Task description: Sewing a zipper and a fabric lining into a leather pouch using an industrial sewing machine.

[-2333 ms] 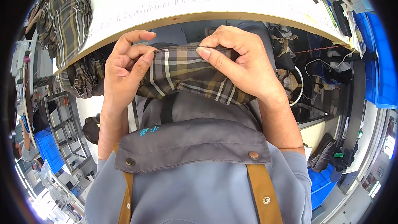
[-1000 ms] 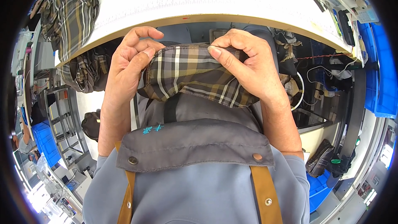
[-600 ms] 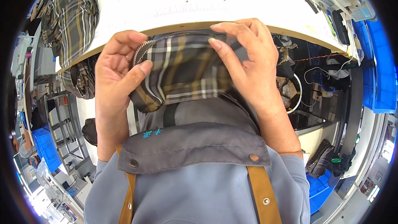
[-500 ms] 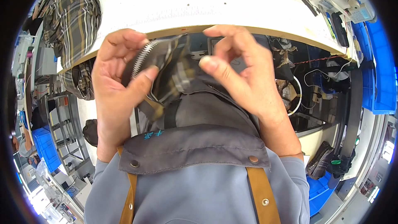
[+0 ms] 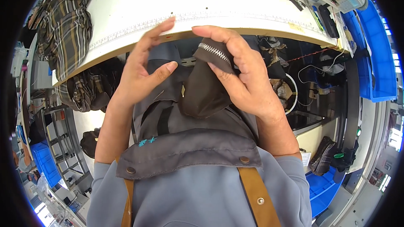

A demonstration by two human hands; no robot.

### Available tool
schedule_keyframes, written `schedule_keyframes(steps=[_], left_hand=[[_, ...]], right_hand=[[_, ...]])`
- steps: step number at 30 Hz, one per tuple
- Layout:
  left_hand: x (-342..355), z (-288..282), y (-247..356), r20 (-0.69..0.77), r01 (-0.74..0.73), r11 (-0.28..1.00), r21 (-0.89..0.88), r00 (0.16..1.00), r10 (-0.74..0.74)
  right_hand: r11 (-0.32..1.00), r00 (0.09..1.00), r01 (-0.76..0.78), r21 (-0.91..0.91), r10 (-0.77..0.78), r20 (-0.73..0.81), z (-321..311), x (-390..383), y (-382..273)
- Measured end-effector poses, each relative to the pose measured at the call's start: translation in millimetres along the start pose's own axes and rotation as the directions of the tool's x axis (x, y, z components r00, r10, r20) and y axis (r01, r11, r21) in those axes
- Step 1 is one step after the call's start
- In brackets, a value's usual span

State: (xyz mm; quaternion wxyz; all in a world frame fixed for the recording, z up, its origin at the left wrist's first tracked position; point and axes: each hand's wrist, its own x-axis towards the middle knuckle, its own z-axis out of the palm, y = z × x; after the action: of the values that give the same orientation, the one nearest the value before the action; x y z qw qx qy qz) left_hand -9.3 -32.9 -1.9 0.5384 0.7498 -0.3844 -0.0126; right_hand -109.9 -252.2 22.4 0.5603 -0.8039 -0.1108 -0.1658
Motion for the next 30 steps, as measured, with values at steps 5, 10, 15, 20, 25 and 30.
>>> schedule_keyframes(steps=[5,10,15,20,25,30], left_hand=[[6,25,-10,0.261,0.052,0.946,-0.320,0.965,0.035],[22,30,-2,0.324,0.006,0.971,-0.238,0.943,0.074],[14,15,5,0.119,-0.063,0.998,-0.007,0.991,0.063],[-2,5,17,-0.136,-0.184,0.952,0.245,0.965,0.222],[-6,4,22,-0.142,-0.175,0.943,0.284,0.965,0.222],[-7,6,24,-0.149,-0.201,0.941,0.271,0.957,0.247]], right_hand=[[0.991,0.990,0.131,0.014,-0.131,0.050,-6,-1,-1],[0.978,0.975,0.209,-0.003,-0.208,0.077,-15,-5,0],[0.984,0.985,0.139,-0.109,-0.149,-0.089,-28,-6,4],[0.957,0.979,0.160,-0.243,-0.185,-0.086,-23,-1,12],[0.929,0.956,0.219,-0.299,-0.266,-0.126,-12,2,9],[0.892,0.932,0.308,-0.332,-0.354,-0.085,-5,5,9]])
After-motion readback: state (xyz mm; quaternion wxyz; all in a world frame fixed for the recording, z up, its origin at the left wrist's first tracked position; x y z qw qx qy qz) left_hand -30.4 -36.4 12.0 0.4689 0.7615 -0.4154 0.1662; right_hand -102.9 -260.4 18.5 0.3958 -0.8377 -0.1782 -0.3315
